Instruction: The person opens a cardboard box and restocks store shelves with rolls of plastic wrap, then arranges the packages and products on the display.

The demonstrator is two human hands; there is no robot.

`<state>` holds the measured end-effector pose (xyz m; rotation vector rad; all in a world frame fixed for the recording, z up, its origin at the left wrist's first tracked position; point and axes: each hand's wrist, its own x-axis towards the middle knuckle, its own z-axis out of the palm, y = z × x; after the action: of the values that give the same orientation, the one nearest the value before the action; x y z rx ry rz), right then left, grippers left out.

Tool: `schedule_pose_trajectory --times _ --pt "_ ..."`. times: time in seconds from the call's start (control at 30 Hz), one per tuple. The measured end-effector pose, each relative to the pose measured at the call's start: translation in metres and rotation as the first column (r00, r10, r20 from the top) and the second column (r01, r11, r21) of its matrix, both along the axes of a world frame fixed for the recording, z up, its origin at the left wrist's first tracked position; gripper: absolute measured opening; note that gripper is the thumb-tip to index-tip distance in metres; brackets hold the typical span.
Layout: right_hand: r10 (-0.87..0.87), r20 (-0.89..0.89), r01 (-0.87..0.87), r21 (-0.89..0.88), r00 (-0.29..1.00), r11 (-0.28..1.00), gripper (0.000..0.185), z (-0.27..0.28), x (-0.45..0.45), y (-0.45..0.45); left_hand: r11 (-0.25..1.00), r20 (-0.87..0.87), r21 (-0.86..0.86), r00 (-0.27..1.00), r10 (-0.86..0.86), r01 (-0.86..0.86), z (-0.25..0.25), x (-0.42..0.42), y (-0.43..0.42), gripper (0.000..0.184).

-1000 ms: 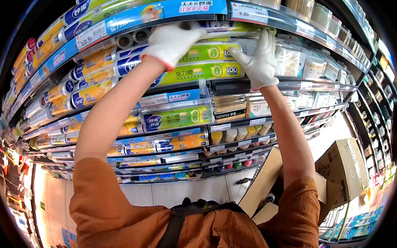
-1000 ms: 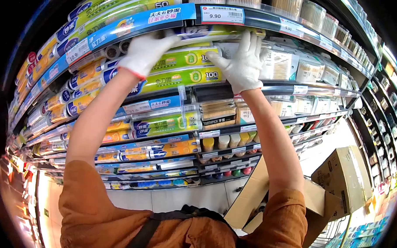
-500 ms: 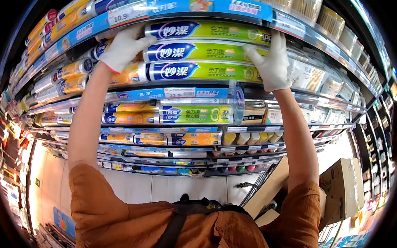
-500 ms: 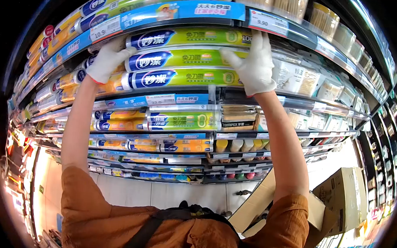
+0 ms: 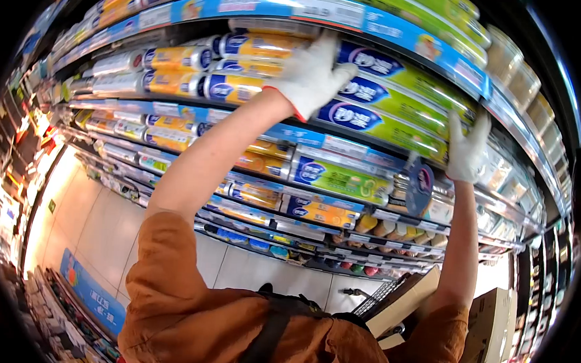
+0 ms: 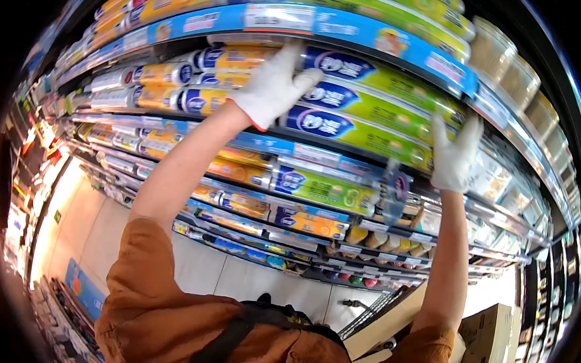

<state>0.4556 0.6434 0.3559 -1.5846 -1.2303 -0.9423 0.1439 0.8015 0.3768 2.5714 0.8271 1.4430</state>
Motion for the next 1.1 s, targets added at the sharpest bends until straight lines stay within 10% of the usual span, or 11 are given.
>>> schedule_pose_trajectory --times 0.27,0.5,0.73,0.87,1.1 --pt "0.277 -0.182 -0.255 0.134 0.944 0.957 0.059 0.001 -0.016 -0.033 0.985 0.011 0.172 1.0 0.002 -0.004 0.006 -0.116 0.046 0.029" --pt "0.222 -0.092 -0.235 -0.175 0.971 0.956 0.034 0.045 -0.136 -0.062 0.947 -0.219 0.296 0.956 0.196 -0.126 0.014 -0.156 0.08 0.034" --pt "0.461 0.517 -0.265 -0.409 0.721 0.873 0.04 0.061 -0.222 0.038 0.765 -0.26 0.477 0.762 0.593 -0.433 0.007 -0.15 0.101 0.071" --pt "0.259 0.505 -0.004 -0.451 0.823 0.892 0.047 0.054 -0.23 0.106 0.875 -0.553 0.104 0.704 0.445 -0.472 0.037 -0.147 0.093 0.082" --pt "0.162 0.52 0.145 -0.5 0.839 0.854 0.046 0.05 -0.242 0.12 0.938 -0.304 -0.291 0.948 0.093 -0.185 0.04 -0.178 0.106 0.07"
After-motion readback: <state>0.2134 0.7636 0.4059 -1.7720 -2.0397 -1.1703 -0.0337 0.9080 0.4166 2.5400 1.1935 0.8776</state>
